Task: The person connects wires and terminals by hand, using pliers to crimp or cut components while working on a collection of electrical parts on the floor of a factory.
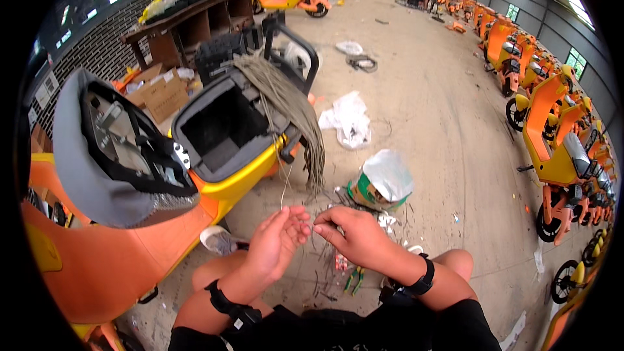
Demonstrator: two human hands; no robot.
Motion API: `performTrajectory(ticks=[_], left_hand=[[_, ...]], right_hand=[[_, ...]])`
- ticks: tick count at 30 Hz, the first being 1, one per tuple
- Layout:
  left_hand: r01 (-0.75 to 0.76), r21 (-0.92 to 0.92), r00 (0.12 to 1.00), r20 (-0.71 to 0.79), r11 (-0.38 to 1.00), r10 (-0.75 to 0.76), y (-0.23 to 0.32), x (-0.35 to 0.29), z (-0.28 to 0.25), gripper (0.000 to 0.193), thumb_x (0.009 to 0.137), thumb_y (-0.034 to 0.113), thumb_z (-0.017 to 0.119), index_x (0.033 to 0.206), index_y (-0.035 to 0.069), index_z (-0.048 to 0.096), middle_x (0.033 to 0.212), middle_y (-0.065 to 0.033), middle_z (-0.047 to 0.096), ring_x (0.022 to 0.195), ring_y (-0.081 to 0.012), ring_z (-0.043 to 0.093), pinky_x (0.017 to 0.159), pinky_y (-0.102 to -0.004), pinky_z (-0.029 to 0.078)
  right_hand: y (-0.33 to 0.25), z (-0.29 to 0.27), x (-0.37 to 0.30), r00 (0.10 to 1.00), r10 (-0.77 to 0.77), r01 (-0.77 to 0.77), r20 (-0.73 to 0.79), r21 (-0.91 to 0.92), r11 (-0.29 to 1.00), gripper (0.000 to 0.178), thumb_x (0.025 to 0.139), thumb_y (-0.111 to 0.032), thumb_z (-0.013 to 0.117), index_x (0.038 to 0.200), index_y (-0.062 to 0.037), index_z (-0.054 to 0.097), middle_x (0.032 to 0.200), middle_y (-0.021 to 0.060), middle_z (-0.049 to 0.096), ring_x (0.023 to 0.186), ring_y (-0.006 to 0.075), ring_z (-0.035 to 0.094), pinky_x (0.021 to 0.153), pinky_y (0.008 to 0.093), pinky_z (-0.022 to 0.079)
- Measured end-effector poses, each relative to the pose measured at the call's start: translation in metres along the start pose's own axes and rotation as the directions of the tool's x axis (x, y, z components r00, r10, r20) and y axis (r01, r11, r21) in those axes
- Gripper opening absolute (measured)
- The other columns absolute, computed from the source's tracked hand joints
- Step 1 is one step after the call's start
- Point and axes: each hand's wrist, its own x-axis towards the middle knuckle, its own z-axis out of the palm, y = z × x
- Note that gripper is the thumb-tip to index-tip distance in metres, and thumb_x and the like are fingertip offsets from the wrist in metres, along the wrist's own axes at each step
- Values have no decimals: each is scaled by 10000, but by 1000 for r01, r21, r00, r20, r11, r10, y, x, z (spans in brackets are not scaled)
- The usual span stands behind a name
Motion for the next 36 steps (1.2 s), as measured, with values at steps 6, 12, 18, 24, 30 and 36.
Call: performTrajectory(ticks=[6, 12, 18, 24, 30, 36], left_hand=[[11, -52, 999, 41, 999, -9, -2, -1, 2, 274, 1048, 241, 431, 1080, 10, 574, 957, -95, 622, 827, -195, 597, 771, -321, 494], [62, -138, 992, 114, 989, -46, -4, -1, 2, 267, 1045, 260, 443, 1039, 27, 574, 930, -83, 604, 810, -197, 572, 769, -324, 480], [110, -343, 965, 262, 933, -18, -15, 5, -4, 271, 1044, 272, 434, 1042, 42, 578, 924, -64, 592, 767, -184, 528, 752, -323, 439], [29, -144, 993, 121, 989, -11, -6, 5, 1, 340, 1049, 325, 420, 1130, 25, 558, 1007, -74, 609, 836, -191, 570, 776, -316, 469], [12, 131, 981, -194, 991, 14, -7, 3, 7, 429, 1042, 374, 438, 1287, 23, 470, 1177, -111, 574, 892, -187, 582, 783, -316, 476], [-551, 835, 708, 478, -18, 519, 1, -4, 1, 402, 996, 308, 562, 1273, 24, 501, 1252, -119, 534, 1033, -206, 578, 893, -326, 470]], right_hand=[[15, -2, -2, 974, 219, -224, 53, 137, 965, 236, 950, -224, 632, 1003, 5, 643, 816, 129, 684, 739, 204, 665, 678, 323, 522], [27, -6, -8, 893, 288, -444, 345, 581, 682, 273, 1011, -261, 553, 966, 1, 614, 768, 19, 636, 691, 91, 592, 598, 234, 460], [33, 5, -12, 867, 175, -498, 466, 804, 325, 293, 1014, -296, 546, 947, -17, 607, 775, 11, 616, 669, 78, 576, 556, 203, 407], [34, 2, -7, 928, 333, -370, 167, 508, 778, 245, 1003, -222, 569, 957, 14, 614, 758, 15, 624, 661, 86, 593, 606, 240, 480], [34, -14, -4, 940, 341, -325, -12, 264, 908, 236, 972, -212, 613, 959, 23, 629, 707, 50, 644, 632, 108, 605, 597, 270, 500], [23, -29, 2, 967, 247, -247, 60, -3, 969, 248, 949, -246, 634, 914, -1, 652, 686, 127, 640, 598, 239, 622, 564, 356, 477]])
